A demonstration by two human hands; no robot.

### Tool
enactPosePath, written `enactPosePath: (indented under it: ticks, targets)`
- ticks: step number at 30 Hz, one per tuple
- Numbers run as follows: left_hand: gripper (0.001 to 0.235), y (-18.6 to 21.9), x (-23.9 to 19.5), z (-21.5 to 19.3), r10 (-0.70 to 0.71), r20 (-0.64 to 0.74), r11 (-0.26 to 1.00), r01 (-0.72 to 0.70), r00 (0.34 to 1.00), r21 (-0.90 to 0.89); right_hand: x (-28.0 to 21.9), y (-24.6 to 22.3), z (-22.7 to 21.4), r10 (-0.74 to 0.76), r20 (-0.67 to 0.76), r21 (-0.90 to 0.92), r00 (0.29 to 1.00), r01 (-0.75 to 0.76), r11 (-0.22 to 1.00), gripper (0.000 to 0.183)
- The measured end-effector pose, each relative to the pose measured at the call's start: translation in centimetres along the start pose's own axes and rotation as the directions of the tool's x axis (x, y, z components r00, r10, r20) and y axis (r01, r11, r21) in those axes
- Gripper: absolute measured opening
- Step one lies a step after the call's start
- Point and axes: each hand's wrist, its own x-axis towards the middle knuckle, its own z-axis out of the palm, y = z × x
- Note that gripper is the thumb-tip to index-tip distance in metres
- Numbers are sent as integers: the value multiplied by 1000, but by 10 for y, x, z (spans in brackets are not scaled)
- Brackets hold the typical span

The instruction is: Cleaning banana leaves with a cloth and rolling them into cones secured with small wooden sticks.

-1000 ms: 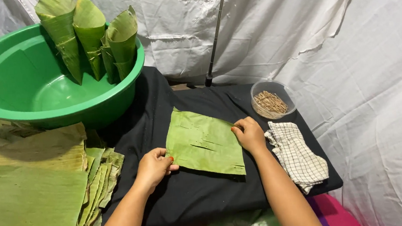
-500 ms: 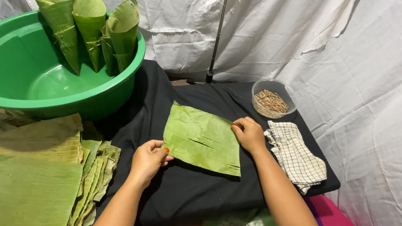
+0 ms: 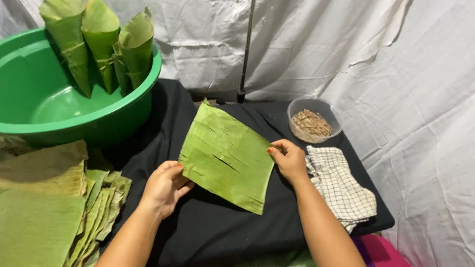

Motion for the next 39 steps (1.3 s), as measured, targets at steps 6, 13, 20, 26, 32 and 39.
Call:
enactPosePath:
  ticks: [6, 13, 20, 26, 32, 39]
  targets:
    - [16, 12, 20, 46, 46, 37, 975, -37, 998, -220, 2, -3, -2, 28, -40, 184, 999, -20, 983, 14]
    - [54, -36, 46, 51, 30, 71, 992, -38, 997, 122, 13, 2, 0, 123, 11, 118, 992, -123, 985, 14]
    - [58, -41, 43, 44, 102, 11, 980, -103, 995, 168, 5, 5, -3, 80, 43, 324, 996, -90, 942, 21]
    - [51, -42, 45, 39, 134, -16, 983, -131, 991, 129, 5, 0, -3, 43, 95, 382, 995, -76, 921, 22]
    - [47, -42, 49, 37, 128, -13, 983, -125, 992, 134, 5, -4, -2, 32, 132, 436, 991, -87, 896, 23]
    - [48, -43, 50, 35, 139, 6, 985, -139, 990, 103, 6, -6, -3, 12, 147, 429, 989, -75, 900, 25]
